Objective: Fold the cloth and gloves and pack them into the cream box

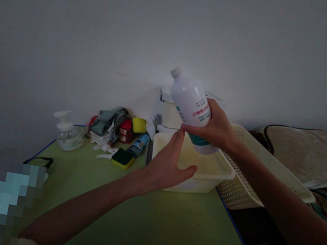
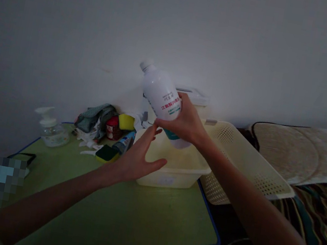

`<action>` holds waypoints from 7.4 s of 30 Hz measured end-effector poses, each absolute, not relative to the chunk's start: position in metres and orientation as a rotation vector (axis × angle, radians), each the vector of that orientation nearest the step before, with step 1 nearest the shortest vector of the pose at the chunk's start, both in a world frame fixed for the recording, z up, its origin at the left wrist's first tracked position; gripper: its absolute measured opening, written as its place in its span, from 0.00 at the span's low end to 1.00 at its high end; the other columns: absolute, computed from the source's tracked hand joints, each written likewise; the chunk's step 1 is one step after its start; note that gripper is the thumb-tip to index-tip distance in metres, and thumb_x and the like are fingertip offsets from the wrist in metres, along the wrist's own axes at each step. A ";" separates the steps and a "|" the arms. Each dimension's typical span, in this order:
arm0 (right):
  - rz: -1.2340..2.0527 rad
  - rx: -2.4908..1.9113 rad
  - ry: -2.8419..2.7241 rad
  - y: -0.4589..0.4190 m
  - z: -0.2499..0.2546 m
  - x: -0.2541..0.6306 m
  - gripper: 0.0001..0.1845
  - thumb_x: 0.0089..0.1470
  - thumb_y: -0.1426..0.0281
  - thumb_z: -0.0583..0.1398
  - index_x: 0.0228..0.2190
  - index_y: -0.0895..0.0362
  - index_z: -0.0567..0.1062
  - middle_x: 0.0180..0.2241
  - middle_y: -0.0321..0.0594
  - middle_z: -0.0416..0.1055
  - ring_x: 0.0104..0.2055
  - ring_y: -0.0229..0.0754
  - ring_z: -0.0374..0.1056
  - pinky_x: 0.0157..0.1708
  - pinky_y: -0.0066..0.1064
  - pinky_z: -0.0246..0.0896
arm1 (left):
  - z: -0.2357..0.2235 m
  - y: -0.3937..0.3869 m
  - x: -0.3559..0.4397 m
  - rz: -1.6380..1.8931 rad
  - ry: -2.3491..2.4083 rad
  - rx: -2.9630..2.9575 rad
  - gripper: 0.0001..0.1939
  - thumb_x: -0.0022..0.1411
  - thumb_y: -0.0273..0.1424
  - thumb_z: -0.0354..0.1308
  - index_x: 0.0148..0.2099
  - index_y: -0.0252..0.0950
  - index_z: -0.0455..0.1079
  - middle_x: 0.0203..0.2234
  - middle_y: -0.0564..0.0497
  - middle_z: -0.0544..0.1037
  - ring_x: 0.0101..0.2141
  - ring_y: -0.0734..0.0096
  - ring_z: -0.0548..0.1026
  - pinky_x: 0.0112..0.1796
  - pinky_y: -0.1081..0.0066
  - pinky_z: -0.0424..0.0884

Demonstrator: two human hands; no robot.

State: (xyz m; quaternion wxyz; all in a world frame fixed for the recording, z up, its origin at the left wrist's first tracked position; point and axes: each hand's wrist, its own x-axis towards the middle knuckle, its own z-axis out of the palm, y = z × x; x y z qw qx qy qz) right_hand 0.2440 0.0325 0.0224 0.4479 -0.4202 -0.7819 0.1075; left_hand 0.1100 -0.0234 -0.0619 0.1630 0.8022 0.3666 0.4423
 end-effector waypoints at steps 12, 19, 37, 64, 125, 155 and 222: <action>0.285 -1.101 -2.320 0.049 0.001 0.273 0.34 0.31 0.67 0.67 0.42 0.58 0.62 0.33 0.38 0.69 0.33 0.45 0.67 0.32 0.37 0.64 | -0.090 -0.043 0.114 0.521 1.406 2.993 0.09 0.60 0.35 0.57 0.36 0.33 0.66 0.28 0.49 0.77 0.28 0.62 0.77 0.26 0.64 0.74; 0.321 -1.113 -2.586 0.055 -0.015 0.282 0.36 0.32 0.67 0.67 0.45 0.60 0.64 0.38 0.43 0.71 0.36 0.45 0.68 0.35 0.36 0.64 | -0.106 -0.040 0.109 0.661 1.405 3.141 0.12 0.59 0.36 0.58 0.28 0.35 0.63 0.19 0.53 0.73 0.20 0.65 0.74 0.18 0.70 0.68; 0.160 -1.254 -2.806 0.067 -0.060 0.290 0.39 0.35 0.63 0.65 0.51 0.61 0.64 0.44 0.50 0.72 0.41 0.53 0.69 0.38 0.41 0.63 | -0.110 -0.041 0.106 0.955 1.325 3.167 0.15 0.66 0.33 0.45 0.26 0.36 0.60 0.16 0.55 0.69 0.17 0.71 0.71 0.16 0.72 0.62; -0.015 -1.128 -3.134 0.070 -0.086 0.282 0.36 0.34 0.58 0.68 0.45 0.61 0.70 0.41 0.48 0.71 0.41 0.53 0.69 0.39 0.41 0.63 | -0.108 -0.040 0.104 1.009 1.272 3.130 0.19 0.68 0.28 0.38 0.25 0.37 0.61 0.16 0.55 0.69 0.16 0.71 0.69 0.15 0.70 0.60; -0.527 -1.405 -2.877 0.057 -0.087 0.342 0.79 0.17 0.54 0.72 0.63 0.63 0.36 0.60 0.68 0.45 0.61 0.71 0.43 0.53 0.58 0.49 | -0.104 -0.039 0.104 0.899 1.290 3.127 0.10 0.56 0.30 0.59 0.26 0.36 0.62 0.17 0.57 0.72 0.17 0.69 0.73 0.15 0.72 0.67; -1.128 -1.422 -2.787 0.050 -0.092 0.327 0.79 0.11 0.60 0.75 0.61 0.68 0.42 0.53 0.70 0.59 0.50 0.66 0.59 0.42 0.46 0.63 | -0.105 -0.039 0.104 0.941 1.272 3.145 0.10 0.60 0.31 0.54 0.27 0.36 0.61 0.17 0.56 0.71 0.17 0.70 0.72 0.15 0.72 0.65; -1.284 -1.468 -2.750 0.048 -0.092 0.318 0.71 0.17 0.66 0.73 0.60 0.69 0.47 0.53 0.71 0.59 0.51 0.66 0.60 0.38 0.46 0.64 | -0.102 -0.044 0.107 0.620 1.423 3.043 0.11 0.61 0.35 0.55 0.29 0.34 0.65 0.22 0.51 0.75 0.23 0.66 0.75 0.21 0.70 0.69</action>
